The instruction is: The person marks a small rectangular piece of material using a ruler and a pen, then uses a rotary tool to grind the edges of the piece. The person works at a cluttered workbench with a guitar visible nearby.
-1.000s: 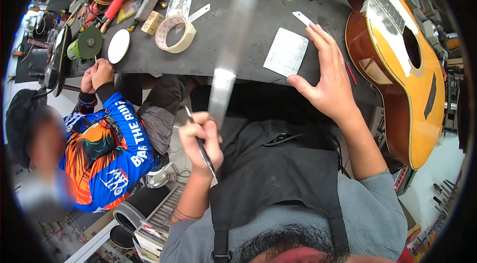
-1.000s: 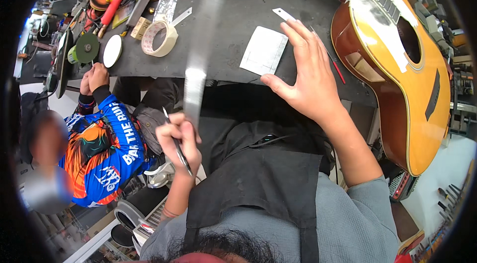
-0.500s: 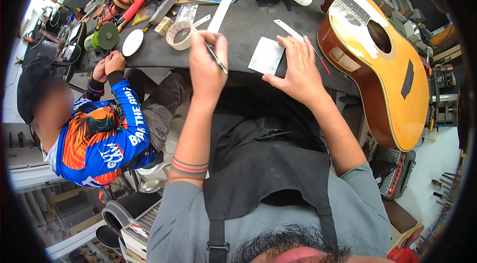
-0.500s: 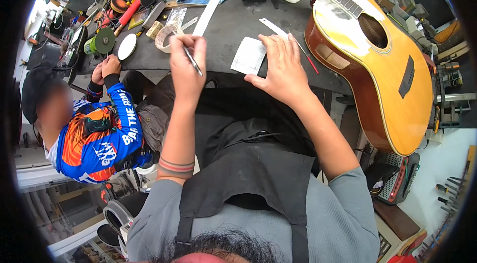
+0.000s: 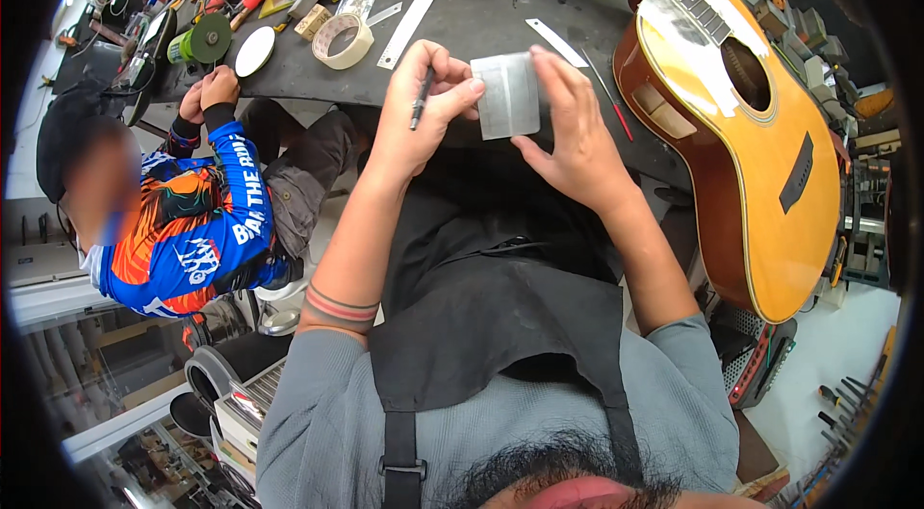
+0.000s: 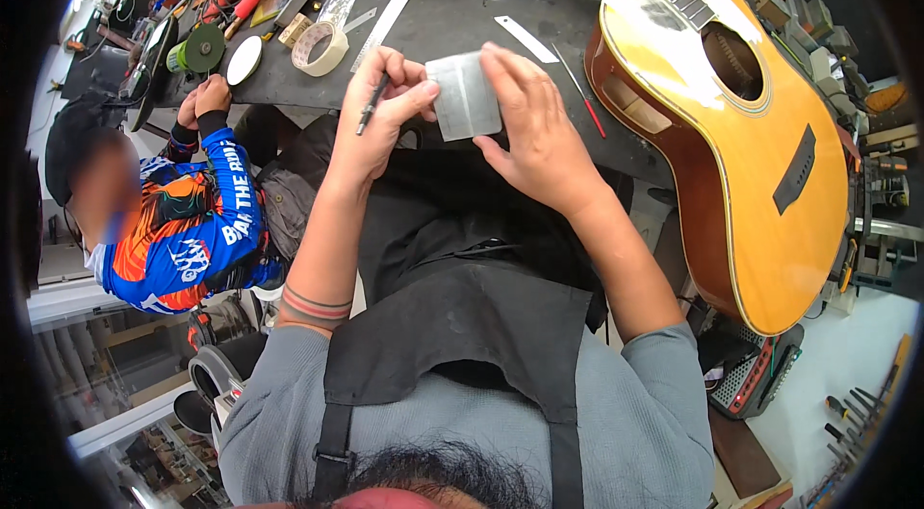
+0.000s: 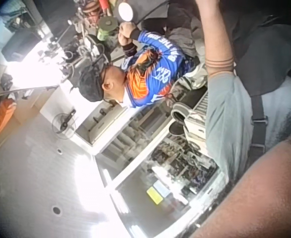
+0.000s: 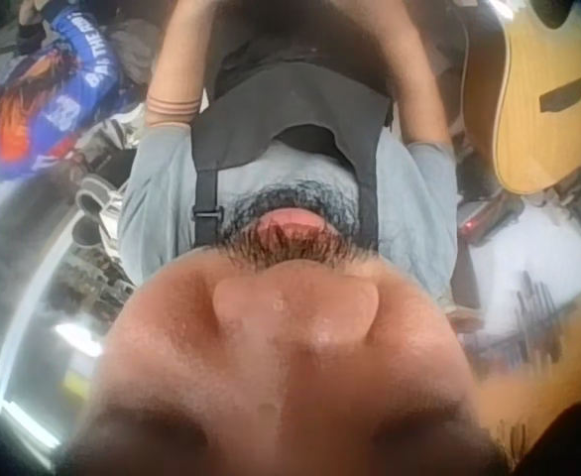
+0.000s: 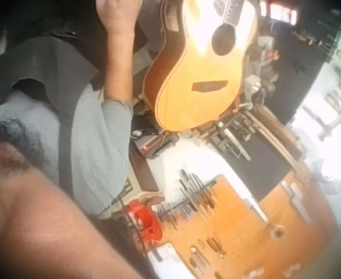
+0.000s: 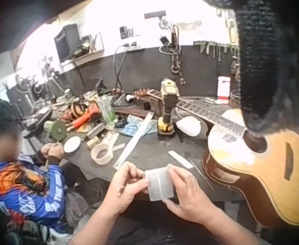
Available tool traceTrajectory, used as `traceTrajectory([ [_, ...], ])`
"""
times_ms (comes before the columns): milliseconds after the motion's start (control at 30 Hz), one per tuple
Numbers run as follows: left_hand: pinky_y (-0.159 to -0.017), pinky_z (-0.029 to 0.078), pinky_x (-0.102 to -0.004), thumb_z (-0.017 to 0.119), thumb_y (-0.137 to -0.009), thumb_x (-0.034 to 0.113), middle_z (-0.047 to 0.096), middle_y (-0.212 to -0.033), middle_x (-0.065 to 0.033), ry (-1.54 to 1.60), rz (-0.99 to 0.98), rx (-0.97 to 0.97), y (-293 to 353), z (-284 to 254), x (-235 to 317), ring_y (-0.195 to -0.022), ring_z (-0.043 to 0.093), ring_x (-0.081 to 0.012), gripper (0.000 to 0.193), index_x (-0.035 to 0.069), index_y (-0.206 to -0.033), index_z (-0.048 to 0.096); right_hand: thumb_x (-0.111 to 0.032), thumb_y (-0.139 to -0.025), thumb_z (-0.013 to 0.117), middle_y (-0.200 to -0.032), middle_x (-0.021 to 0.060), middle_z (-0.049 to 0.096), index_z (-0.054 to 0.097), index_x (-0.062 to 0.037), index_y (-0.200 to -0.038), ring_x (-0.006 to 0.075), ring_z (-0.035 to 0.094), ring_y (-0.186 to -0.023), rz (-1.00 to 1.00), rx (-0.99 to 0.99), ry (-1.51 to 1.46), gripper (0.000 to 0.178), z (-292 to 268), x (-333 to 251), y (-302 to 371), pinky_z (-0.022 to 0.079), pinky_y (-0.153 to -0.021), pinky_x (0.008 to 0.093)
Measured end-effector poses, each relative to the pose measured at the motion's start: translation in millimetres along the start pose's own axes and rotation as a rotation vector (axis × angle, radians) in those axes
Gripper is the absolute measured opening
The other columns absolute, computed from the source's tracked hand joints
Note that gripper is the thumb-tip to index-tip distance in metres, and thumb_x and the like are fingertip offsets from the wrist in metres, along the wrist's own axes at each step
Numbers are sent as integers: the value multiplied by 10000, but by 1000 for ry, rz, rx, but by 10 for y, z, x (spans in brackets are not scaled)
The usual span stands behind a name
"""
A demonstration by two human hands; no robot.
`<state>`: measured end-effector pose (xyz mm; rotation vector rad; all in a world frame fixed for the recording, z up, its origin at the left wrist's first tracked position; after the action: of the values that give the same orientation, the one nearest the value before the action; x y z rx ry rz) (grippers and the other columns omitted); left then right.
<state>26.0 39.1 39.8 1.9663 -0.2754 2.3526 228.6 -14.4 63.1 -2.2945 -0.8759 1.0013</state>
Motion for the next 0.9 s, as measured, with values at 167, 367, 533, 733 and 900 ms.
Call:
traceTrajectory([
  [167, -902, 755, -396, 814, -1018, -37, 646, -1160, -88, 233, 34, 57, 45, 238, 259, -1033, 762, -167, 408, 134, -1143, 465, -20, -923, 895, -1732, 231, 463, 236, -58, -1831, 325, 618, -1447, 311, 225, -546, 1123, -216, 314, 193, 488, -1254, 493],
  [367, -984, 751, -449, 786, -1018, -76, 659, -1282, -156, 268, -24, 9, 130, 563, 246, -1177, 784, -257, 431, 99, -1216, 445, -34, -949, 903, -1578, 183, 564, 298, -24, -1795, 236, 647, -1222, 352, 157, -692, 1040, -246, 299, 228, 573, -1033, 403],
  [533, -1014, 745, -475, 789, -1012, -94, 617, -1255, -138, 271, -119, -71, 121, 694, 213, -1237, 770, -283, 464, 96, -1227, 424, -13, -934, 911, -1498, 159, 628, 397, -1, -1730, 223, 664, -1221, 414, 170, -649, 948, -329, 404, 294, 563, -1018, 385],
  [733, -1022, 711, -491, 893, -930, -89, 611, -1357, -173, 123, 12, -197, 59, 532, 189, -1290, 744, -349, 641, 130, -1248, 382, 59, -954, 850, -1591, 154, 555, 377, -19, -1702, 234, 620, -1449, 522, 55, -843, 888, -311, 341, 276, 546, -1103, 388],
  [900, -1092, 676, -469, 984, -879, -41, 485, -1671, -282, 18, 146, -284, 22, 479, 155, -1389, 712, -338, 758, 119, -1251, 343, 65, -965, 828, -1556, 143, 574, 352, -26, -1686, 227, 631, -1434, 600, 6, -868, 869, -184, 304, 349, 546, -1114, 394],
])
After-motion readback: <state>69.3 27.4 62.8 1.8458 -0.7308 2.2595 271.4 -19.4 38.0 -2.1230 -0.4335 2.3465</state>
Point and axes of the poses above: each hand's wrist, its own y-axis away from the middle knuckle, its own z-axis out of the palm, x = y × z, the point moved 9 cm from there along -y, towards the middle knuckle
